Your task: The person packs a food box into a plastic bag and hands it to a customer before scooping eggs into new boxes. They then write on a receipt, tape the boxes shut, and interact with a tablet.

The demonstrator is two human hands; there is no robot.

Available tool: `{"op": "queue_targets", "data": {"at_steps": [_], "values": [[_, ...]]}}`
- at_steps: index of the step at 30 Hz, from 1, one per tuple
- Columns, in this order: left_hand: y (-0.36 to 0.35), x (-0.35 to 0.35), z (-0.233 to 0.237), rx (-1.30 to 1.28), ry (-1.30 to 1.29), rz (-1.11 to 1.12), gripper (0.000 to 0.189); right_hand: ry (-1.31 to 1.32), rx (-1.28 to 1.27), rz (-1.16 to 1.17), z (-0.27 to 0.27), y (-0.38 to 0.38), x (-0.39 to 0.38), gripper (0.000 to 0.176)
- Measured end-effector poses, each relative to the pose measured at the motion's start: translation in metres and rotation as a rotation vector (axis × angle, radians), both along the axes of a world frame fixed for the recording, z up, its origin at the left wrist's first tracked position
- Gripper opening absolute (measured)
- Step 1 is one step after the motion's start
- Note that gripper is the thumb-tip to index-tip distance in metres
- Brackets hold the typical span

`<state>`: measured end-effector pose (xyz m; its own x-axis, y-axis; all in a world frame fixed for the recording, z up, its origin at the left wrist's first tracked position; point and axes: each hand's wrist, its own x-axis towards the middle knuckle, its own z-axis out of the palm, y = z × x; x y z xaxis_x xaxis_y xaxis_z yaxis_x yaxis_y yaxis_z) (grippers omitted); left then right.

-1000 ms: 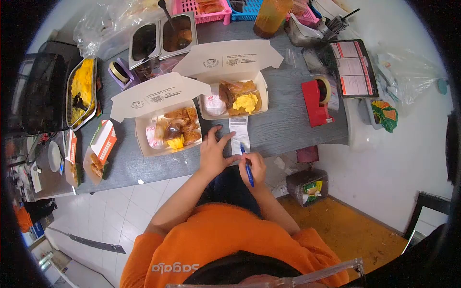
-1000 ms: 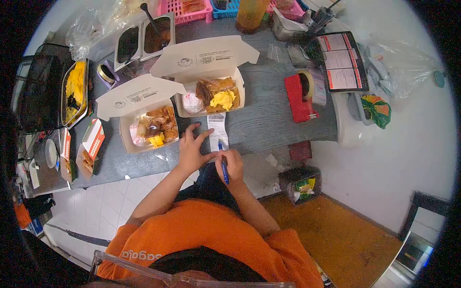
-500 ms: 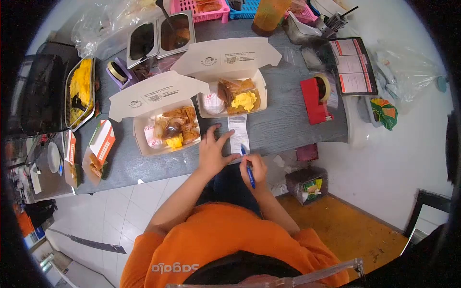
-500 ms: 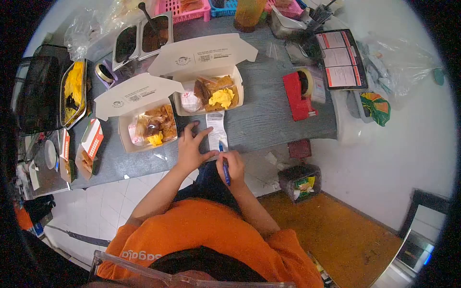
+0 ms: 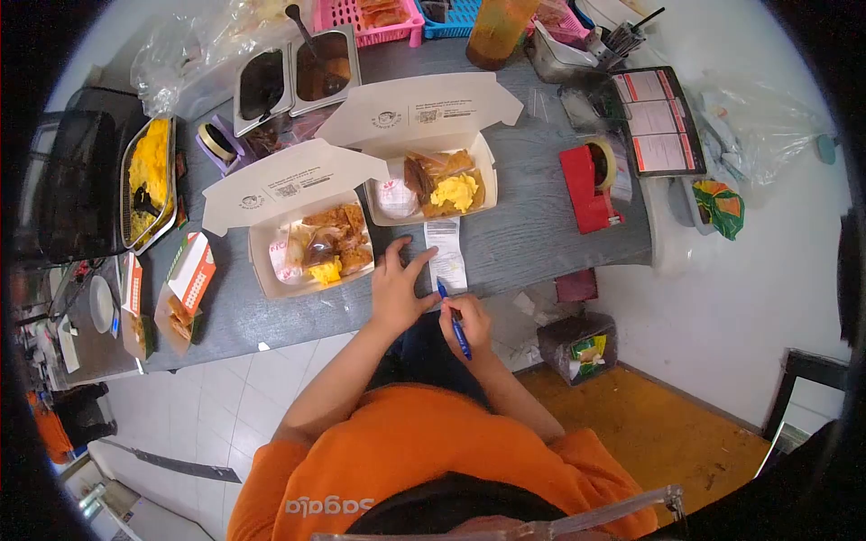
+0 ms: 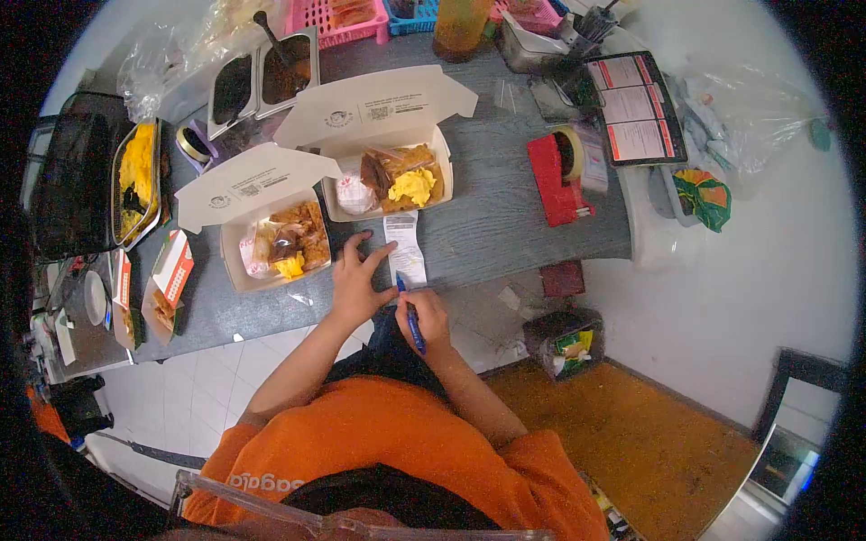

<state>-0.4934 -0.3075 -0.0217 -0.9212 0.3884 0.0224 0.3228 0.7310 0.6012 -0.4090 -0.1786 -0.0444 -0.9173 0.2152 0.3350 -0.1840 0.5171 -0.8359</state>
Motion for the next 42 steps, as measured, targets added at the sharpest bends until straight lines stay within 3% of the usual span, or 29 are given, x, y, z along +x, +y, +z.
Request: {"op": "queue_targets", "data": {"at_steps": [18, 31, 34, 42], "values": [[-0.004, 0.001, -0.003, 0.035, 0.080, -0.059, 0.064, -0.010, 0.098, -0.129, 0.003, 0.001, 0.010, 0.017], [-0.005, 0.001, 0.003, 0.014, 0.005, -0.080, 0.062, 0.099, 0.062, -0.042, 0.001, -0.002, 0.007, 0.014], [-0.005, 0.001, 0.002, 0.009, 0.060, -0.081, 0.063, -0.063, 0.019, -0.052, 0.005, 0.002, 0.010, 0.015], [-0.005, 0.002, 0.004, 0.001, 0.045, -0.076, 0.063, -0.046, 0.012, -0.056, 0.000, 0.004, 0.010, 0.016]]}}
